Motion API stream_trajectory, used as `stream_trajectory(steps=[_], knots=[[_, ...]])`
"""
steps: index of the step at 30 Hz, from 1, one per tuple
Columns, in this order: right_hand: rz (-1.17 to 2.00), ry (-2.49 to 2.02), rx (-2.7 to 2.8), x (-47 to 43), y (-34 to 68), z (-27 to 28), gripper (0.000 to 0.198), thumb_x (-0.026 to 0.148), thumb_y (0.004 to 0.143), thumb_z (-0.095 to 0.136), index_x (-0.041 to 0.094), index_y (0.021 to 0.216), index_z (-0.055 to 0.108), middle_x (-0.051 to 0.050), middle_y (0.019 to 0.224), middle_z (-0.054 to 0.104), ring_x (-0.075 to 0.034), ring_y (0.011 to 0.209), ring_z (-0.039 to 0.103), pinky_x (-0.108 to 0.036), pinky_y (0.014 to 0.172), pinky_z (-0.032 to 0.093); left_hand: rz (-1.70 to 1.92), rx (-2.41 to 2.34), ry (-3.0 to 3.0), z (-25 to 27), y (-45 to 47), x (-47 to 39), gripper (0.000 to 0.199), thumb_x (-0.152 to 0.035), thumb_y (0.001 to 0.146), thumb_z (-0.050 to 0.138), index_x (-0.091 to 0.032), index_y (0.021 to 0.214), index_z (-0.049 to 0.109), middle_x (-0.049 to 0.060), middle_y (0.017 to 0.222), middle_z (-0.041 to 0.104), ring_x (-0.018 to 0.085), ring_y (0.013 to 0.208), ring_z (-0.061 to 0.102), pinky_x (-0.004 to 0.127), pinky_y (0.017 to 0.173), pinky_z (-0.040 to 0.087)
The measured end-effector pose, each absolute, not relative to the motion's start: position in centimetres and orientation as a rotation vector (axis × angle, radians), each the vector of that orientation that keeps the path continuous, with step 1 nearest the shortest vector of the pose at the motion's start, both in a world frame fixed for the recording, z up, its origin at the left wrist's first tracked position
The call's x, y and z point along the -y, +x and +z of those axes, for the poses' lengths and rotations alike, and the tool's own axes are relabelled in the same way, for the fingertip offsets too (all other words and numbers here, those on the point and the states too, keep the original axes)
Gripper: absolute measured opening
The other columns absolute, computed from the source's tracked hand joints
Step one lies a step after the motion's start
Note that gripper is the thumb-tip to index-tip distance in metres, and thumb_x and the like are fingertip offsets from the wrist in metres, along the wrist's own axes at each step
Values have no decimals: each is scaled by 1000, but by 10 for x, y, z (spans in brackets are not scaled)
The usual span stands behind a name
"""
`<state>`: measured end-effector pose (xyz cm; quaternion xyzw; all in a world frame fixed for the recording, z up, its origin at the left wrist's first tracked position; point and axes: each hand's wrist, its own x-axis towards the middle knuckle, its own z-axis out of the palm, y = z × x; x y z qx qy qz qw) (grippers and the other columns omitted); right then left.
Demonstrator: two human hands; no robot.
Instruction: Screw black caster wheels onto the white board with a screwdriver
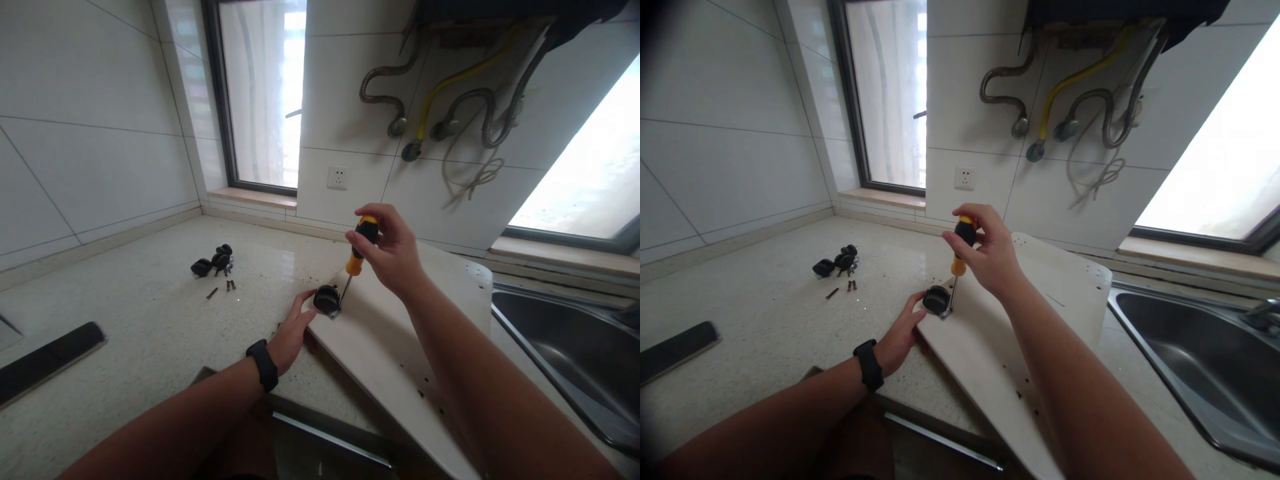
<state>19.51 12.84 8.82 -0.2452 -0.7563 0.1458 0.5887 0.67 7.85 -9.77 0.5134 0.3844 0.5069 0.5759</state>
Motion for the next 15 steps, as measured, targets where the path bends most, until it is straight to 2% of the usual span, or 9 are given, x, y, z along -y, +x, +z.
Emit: stream_trajectory(steps=[4, 6, 8, 10, 12, 15], knots=[[679, -385, 1843, -130, 200, 90, 33, 38, 100, 58, 39, 131, 67, -2, 146, 59, -27, 131, 59, -49, 99, 59, 1184, -907, 1174, -100, 7, -80, 69, -59, 96, 52, -29, 155, 36, 8, 106, 65, 21, 76, 59, 32, 60, 51], [854, -320, 1867, -128, 201, 93, 34, 37, 100, 60, 40, 132, 66, -1, 150, 57, -27, 135, 58, -52, 105, 57, 1185, -891, 1150, -102, 7, -80, 68, -58, 96, 53, -29, 155, 37, 8, 104, 65, 20, 73, 58, 31, 57, 50], [924, -308, 1876, -127, 200, 96, 33, 36, 97, 67, 39, 130, 66, -2, 138, 65, -24, 124, 65, -50, 103, 58, 1192, -871, 1137, -103, 8, -80, 68, -58, 96, 53, -30, 155, 37, 7, 103, 65, 20, 72, 58, 32, 57, 50], [849, -356, 1872, -127, 199, 98, 33, 34, 90, 76, 36, 122, 68, -1, 115, 70, -20, 103, 70, -44, 94, 61, 1202, -851, 1129, -103, 8, -80, 68, -57, 95, 54, -29, 155, 39, 8, 102, 65, 21, 71, 58, 33, 58, 50], [633, -447, 1837, -126, 196, 99, 34, 33, 81, 86, 32, 111, 69, 1, 100, 66, -16, 86, 65, -37, 80, 60, 1210, -843, 1123, -103, 8, -80, 67, -56, 95, 55, -29, 154, 41, 8, 101, 66, 21, 71, 58, 32, 57, 50], [300, -560, 1799, -126, 193, 96, 32, 36, 78, 87, 29, 103, 68, 0, 99, 62, -16, 81, 58, -34, 72, 55, 1221, -834, 1111, -104, 8, -81, 65, -55, 95, 56, -28, 153, 42, 8, 101, 66, 20, 70, 57, 31, 57, 50]])
